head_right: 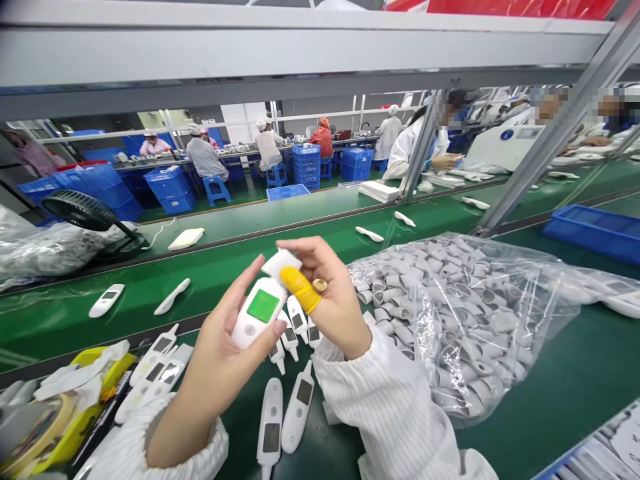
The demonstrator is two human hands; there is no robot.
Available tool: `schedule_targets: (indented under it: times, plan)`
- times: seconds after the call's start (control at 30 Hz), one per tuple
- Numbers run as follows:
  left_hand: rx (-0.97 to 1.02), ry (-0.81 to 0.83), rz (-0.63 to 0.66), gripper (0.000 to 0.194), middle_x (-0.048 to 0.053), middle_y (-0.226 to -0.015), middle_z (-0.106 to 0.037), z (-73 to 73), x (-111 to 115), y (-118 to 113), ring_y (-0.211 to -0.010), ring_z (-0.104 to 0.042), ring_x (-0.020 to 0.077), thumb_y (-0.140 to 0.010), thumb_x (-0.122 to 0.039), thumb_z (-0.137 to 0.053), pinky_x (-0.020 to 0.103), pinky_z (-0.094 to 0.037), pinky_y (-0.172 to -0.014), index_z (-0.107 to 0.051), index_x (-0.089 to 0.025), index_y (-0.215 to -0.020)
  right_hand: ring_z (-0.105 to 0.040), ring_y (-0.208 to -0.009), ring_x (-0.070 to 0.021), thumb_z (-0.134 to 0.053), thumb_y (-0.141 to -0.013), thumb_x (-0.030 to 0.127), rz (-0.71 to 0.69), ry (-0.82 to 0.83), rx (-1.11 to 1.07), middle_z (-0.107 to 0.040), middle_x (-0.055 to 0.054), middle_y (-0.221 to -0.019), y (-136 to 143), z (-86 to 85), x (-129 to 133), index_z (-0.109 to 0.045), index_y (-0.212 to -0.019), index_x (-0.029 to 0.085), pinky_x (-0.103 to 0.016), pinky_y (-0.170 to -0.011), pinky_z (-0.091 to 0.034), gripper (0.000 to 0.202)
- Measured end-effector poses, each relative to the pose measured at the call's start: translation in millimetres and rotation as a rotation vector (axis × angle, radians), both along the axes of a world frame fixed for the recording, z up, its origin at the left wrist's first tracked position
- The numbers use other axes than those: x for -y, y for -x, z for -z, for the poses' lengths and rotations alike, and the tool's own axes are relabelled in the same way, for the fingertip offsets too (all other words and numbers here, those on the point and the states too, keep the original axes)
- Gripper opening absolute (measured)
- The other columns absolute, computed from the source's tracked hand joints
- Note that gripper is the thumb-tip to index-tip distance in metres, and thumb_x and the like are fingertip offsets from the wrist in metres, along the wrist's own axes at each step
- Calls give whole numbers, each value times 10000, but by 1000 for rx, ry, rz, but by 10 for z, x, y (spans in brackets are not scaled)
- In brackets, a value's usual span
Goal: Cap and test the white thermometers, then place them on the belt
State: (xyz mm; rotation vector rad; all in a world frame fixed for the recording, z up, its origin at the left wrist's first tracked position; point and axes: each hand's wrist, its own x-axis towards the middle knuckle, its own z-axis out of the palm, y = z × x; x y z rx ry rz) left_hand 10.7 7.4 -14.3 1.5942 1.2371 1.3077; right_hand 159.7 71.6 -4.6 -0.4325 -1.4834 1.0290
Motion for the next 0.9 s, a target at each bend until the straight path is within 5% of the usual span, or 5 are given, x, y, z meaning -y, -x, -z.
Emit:
schedule_targets:
  times: [0.2, 0.4, 0.53, 0.6, 0.9]
  plan:
    - [-39, -12, -3, 698, 15, -1122, -713, -3, -11, 11, -768, -691, 189, -881, -360, -673, 279, -570, -632, -370, -390, -1509, -650, -771, -117, -704, -884, 304, 86, -32, 12, -677, -13, -922, 71, 42, 40, -670, -1113, 251, -199, -641, -538, 238]
    - [-77, 14, 17, 655, -19, -912, -707, -49, -39, 21, -626, -610, 142, -887, -339, -647, 246, -506, -566, -386, -337, -1488, -669, -843, -125, -659, -919, 275, 103, -108, 64, -687, -21, -1003, 51, 46, 72, -677, -1124, 255, -209, -687, -552, 207]
    - [-282, -22, -75, 188, -39, -676, -599, -68, -69, -8, -526, -523, 117, -886, -377, -620, 215, -387, -482, -579, -214, -970, -663, -847, -123, -627, -940, 253, 140, -168, 148, -687, -17, -1050, 22, 14, 70, -660, -1159, 264, -221, -710, -555, 221]
    - [-368, -61, -132, 254, -47, -617, -539, -67, -78, -22, -504, -479, 113, -881, -401, -614, 214, -339, -470, -473, -214, -783, -659, -838, -129, -626, -940, 271, 162, -182, 149, -688, -23, -1062, 19, 10, 60, -659, -1157, 258, -226, -694, -554, 220]
    - [-358, -20, -142, 253, -44, -621, -525, -32, -82, -53, -511, -456, 120, -895, -396, -588, 216, -306, -483, -442, -219, -788, -620, -808, -143, -645, -916, 394, 97, -39, 174, -657, -44, -1039, 35, 35, -9, -652, -1122, 237, -248, -667, -530, 259]
